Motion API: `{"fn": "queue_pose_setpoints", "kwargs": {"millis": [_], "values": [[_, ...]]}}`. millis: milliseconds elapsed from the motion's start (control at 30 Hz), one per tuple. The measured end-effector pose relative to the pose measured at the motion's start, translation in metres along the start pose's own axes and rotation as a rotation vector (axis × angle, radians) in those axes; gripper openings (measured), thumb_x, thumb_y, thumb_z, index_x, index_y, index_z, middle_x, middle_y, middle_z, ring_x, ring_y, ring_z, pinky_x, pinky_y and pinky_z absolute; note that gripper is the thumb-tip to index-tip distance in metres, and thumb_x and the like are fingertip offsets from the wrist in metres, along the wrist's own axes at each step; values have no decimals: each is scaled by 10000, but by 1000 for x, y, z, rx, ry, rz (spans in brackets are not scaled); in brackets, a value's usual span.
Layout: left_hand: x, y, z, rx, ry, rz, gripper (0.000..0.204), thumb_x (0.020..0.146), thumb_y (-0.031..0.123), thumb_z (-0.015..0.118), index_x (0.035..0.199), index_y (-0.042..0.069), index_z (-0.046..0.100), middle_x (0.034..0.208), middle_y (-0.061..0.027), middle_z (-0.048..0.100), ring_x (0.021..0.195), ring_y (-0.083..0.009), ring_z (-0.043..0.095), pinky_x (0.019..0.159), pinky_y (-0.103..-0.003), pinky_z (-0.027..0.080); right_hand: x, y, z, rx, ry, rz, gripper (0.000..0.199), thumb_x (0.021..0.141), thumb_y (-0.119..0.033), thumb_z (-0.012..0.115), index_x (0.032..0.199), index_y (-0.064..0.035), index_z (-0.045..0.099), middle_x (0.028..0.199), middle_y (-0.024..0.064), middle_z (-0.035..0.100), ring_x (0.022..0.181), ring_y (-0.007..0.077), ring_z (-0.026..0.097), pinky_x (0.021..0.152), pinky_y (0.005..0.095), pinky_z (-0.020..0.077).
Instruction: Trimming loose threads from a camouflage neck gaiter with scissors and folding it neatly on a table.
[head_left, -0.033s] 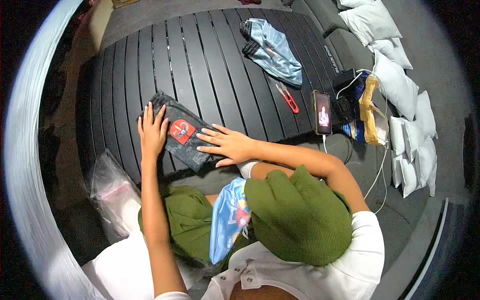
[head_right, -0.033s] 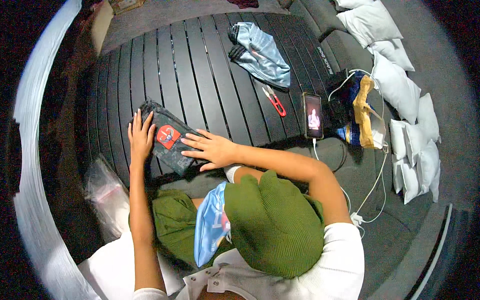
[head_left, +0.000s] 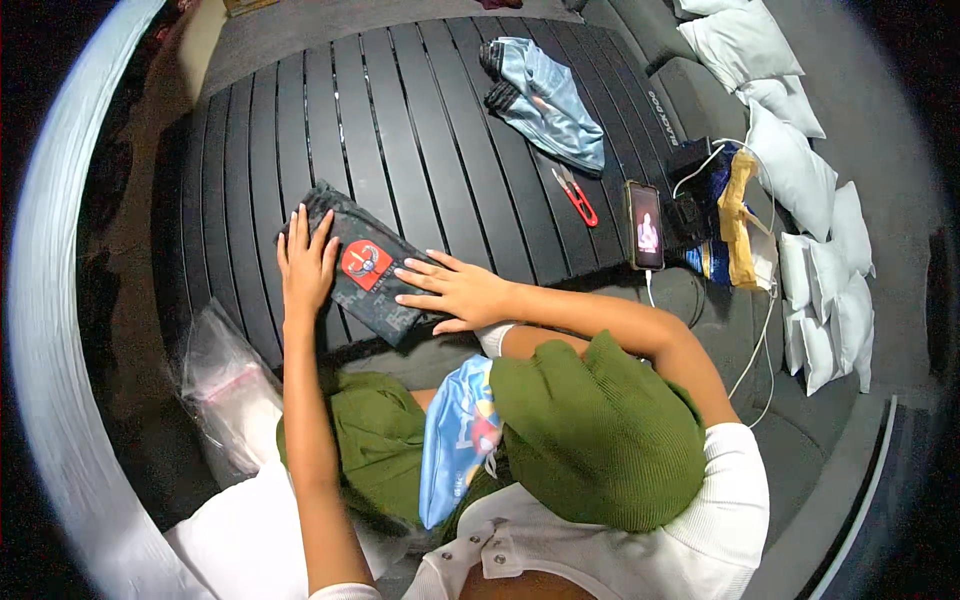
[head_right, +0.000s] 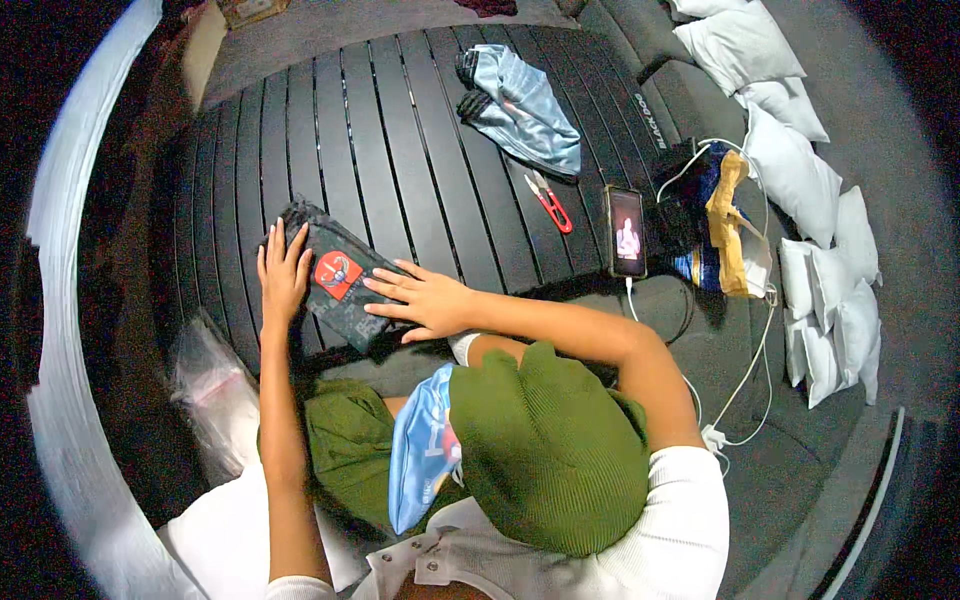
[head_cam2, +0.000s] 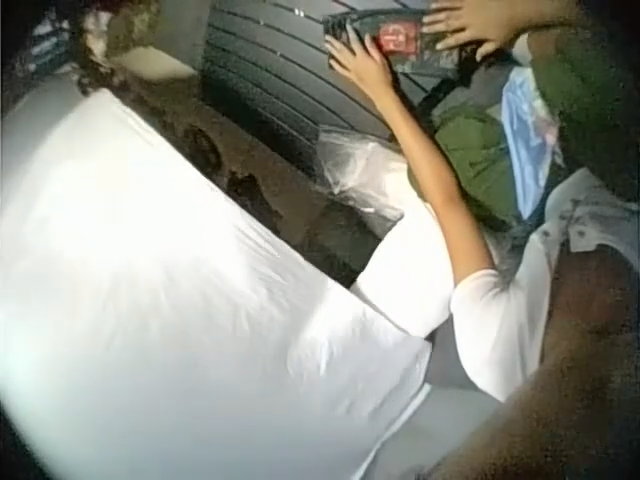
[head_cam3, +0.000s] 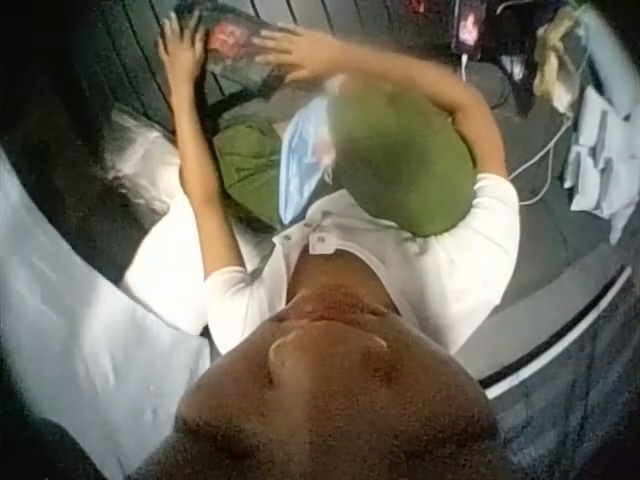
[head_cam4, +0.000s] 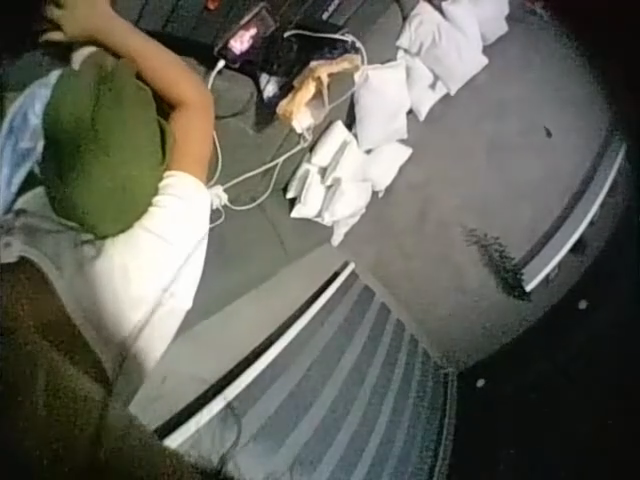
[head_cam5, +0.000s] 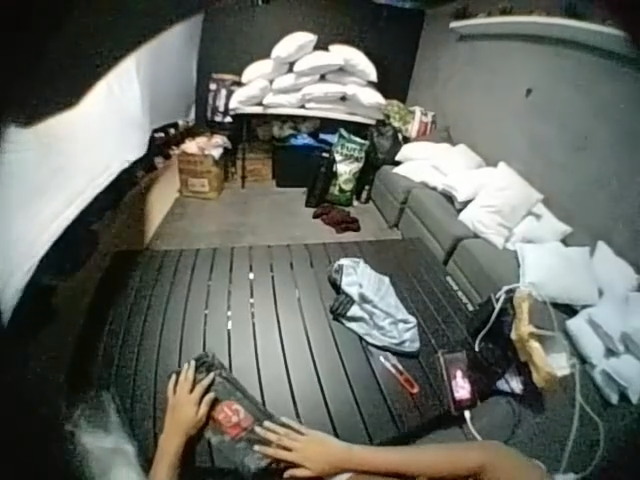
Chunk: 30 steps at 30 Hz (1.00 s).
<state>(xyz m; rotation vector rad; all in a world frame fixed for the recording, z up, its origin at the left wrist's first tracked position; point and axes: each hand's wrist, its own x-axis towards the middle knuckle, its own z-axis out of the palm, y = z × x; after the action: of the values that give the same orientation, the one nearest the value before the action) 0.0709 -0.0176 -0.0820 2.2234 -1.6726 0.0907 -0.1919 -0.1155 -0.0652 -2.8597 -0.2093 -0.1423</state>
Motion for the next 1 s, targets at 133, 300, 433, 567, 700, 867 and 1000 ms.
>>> {"fn": "queue_pose_setpoints", "kwargs": {"millis": [133, 300, 433, 567, 700, 867, 1000], "values": [[5, 12, -2, 24, -30, 58, 401, 904, 291, 444, 1299, 221, 433, 1424, -118, 263, 1310, -261, 254, 1052, -444, 161, -9, -6, 8, -78, 105, -1, 652, 745, -380, 606, 1320, -185, 370, 1396, 136, 296, 1288, 298, 279, 1036, 477, 223], [4, 15, -9, 16, -35, 83, 415, 895, 287, 460, 1304, 223, 428, 1425, -112, 263, 1312, -253, 252, 1052, -438, 163, -2, -7, -5, -25, 104, -68, 642, 710, -325, 636, 1284, -160, 403, 1365, 122, 348, 1258, 291, 330, 1027, 478, 251], [6, 22, -15, 14, 89, 159, 380, 862, 221, 519, 1236, 157, 493, 1371, -98, 353, 1250, -271, 335, 1009, -410, 253, 7, -6, -9, -27, 82, -96, 670, 709, -341, 640, 1298, -149, 386, 1387, 124, 314, 1285, 290, 288, 1047, 473, 218], [3, 36, -16, 13, 136, 132, 303, 828, 163, 548, 1128, 122, 557, 1216, -54, 494, 1118, -257, 442, 931, -401, 335, 6, -4, -3, 19, 78, -120, 675, 732, -380, 616, 1314, -146, 368, 1400, 137, 286, 1308, 291, 247, 1064, 476, 178], [5, 33, -17, -47, 178, -45, 317, 836, 182, 541, 1143, 104, 546, 1211, -75, 490, 1105, -270, 439, 940, -402, 328, 4, -4, -1, 96, 99, -122, 648, 762, -406, 582, 1313, -135, 373, 1397, 146, 287, 1309, 297, 240, 1068, 479, 155], [7, 3, -11, -105, 139, -200, 316, 849, 222, 543, 1145, 111, 543, 1129, -59, 533, 1073, -253, 461, 917, -400, 320, 6, -3, -1, 120, 124, -133, 620, 785, -431, 548, 1301, -125, 391, 1389, 142, 301, 1301, 296, 256, 1071, 478, 140], [19, 5, -9, -108, 129, -219, 276, 838, 272, 569, 1073, 128, 577, 1056, -34, 551, 1020, -235, 487, 895, -409, 322, 2, -3, 0, 136, 125, -104, 603, 803, -450, 520, 1293, -119, 402, 1381, 132, 319, 1290, 291, 278, 1071, 475, 141]]}}
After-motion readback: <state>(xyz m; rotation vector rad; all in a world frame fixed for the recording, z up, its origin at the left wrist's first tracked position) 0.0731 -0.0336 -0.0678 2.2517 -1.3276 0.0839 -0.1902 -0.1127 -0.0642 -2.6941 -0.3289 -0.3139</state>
